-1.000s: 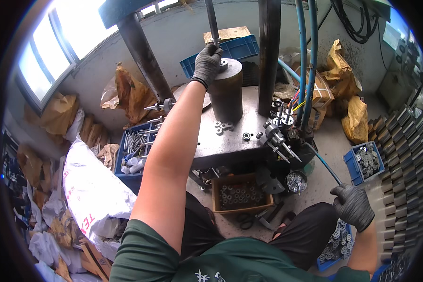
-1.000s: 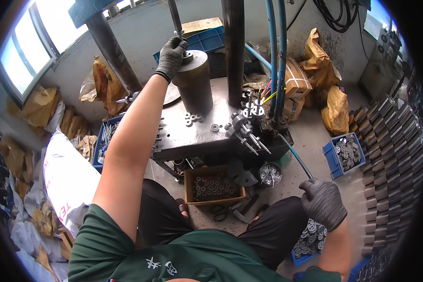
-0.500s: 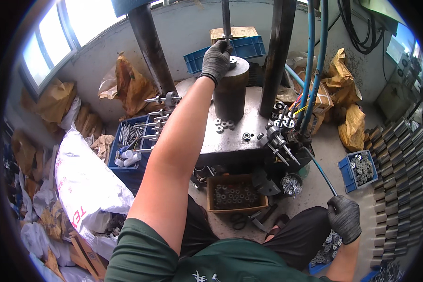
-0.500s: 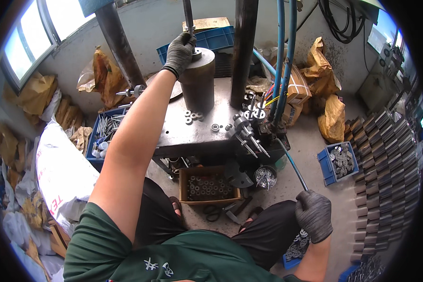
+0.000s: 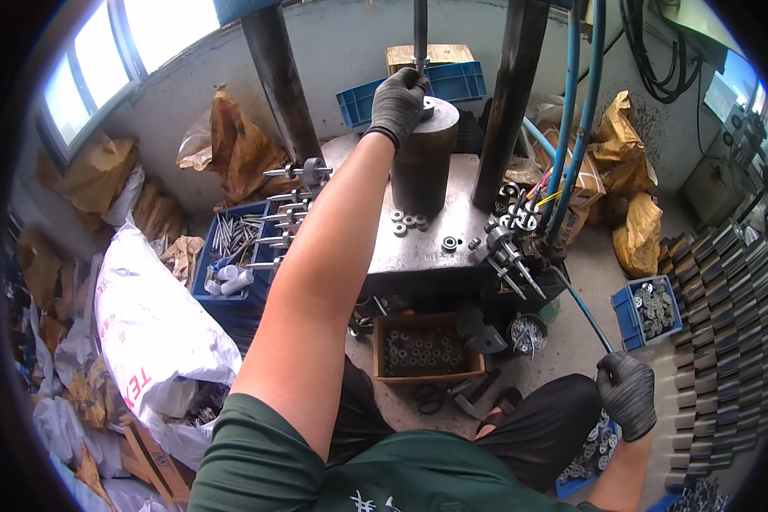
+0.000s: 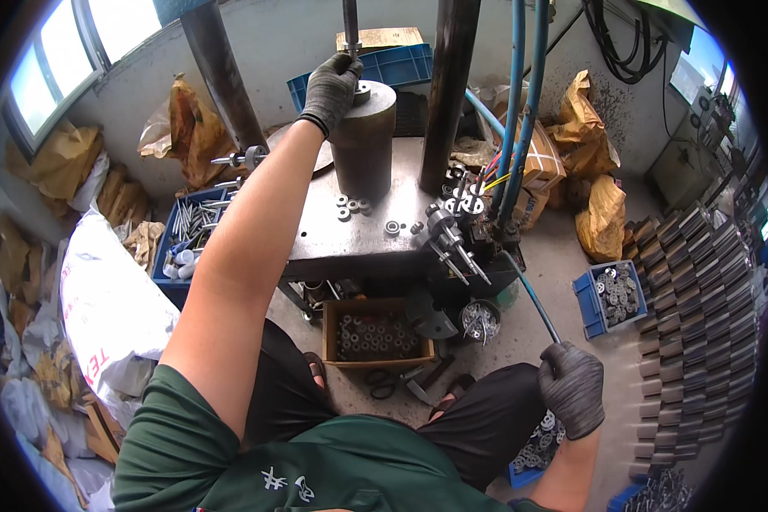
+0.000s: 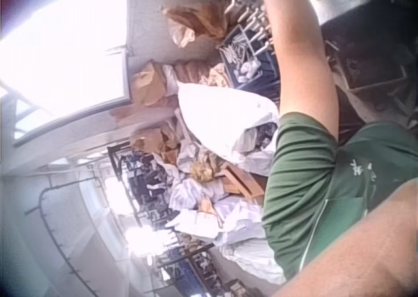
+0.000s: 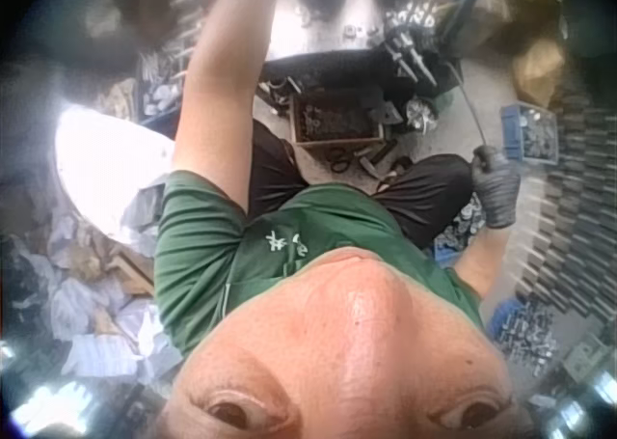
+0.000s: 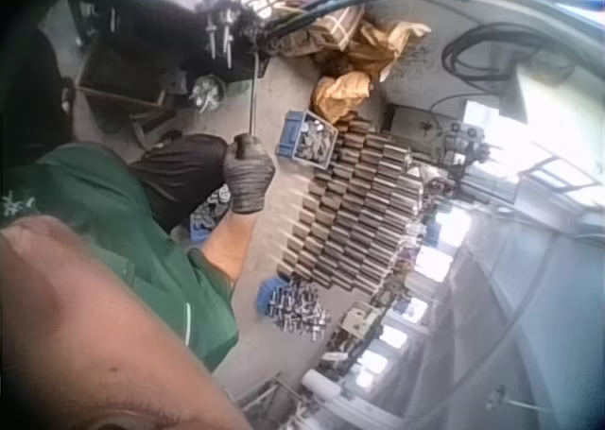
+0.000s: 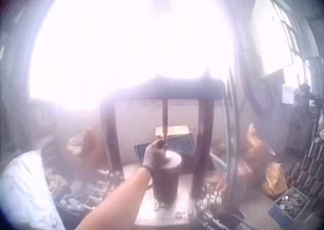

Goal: Assembling metal components using a manual press machine.

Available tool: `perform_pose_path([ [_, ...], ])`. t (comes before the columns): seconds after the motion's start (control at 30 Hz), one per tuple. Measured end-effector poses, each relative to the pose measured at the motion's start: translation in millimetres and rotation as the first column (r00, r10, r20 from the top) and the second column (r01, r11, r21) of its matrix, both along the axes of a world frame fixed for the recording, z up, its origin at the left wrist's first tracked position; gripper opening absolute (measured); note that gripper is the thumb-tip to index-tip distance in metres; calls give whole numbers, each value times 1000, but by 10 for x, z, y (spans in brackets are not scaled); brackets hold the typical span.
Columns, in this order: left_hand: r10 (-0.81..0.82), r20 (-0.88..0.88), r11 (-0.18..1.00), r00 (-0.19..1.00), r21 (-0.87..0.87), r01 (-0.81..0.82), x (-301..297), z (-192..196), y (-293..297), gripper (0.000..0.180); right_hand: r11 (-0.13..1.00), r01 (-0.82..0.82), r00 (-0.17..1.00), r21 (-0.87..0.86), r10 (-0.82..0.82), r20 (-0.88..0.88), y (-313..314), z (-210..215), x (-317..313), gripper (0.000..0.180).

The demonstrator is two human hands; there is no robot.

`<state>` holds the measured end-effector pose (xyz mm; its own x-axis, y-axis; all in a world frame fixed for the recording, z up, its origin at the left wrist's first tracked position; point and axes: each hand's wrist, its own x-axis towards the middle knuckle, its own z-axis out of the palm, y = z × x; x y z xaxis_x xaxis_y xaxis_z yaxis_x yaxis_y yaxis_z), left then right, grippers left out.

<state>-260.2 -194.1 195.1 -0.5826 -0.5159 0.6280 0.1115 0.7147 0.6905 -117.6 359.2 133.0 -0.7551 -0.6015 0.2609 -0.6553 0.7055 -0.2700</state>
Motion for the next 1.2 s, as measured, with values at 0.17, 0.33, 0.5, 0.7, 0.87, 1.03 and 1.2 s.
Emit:
perform_pose_path([
  [0.17,-13,-73,1000,997,-12,13,-33,-39,-44,27,1000,-22,1000,-1,22,0,2,-14,-20,7],
  [0.33,-25,-24,998,999,52,26,-46,-47,-24,26,1000,-22,1000,20,22,-10,19,-8,-23,9],
  [0.5,-70,14,994,997,86,69,-53,-45,-76,26,1000,-21,1000,19,21,6,19,64,-112,10],
  [0.7,-351,-115,826,929,430,365,-112,-93,-189,27,964,-133,919,-232,32,-393,-586,710,-924,12],
  [0.87,-352,-113,852,929,373,368,-154,-81,-181,25,949,-18,921,-316,-107,-374,-828,987,-1824,35],
  [1.03,-327,-119,866,937,359,348,-165,-108,-175,23,959,-2,928,-285,-104,-357,-764,954,-1735,48],
  [1.2,-213,-65,957,975,190,221,-64,-69,-154,23,995,22,999,92,-26,48,-320,746,-877,39],
])
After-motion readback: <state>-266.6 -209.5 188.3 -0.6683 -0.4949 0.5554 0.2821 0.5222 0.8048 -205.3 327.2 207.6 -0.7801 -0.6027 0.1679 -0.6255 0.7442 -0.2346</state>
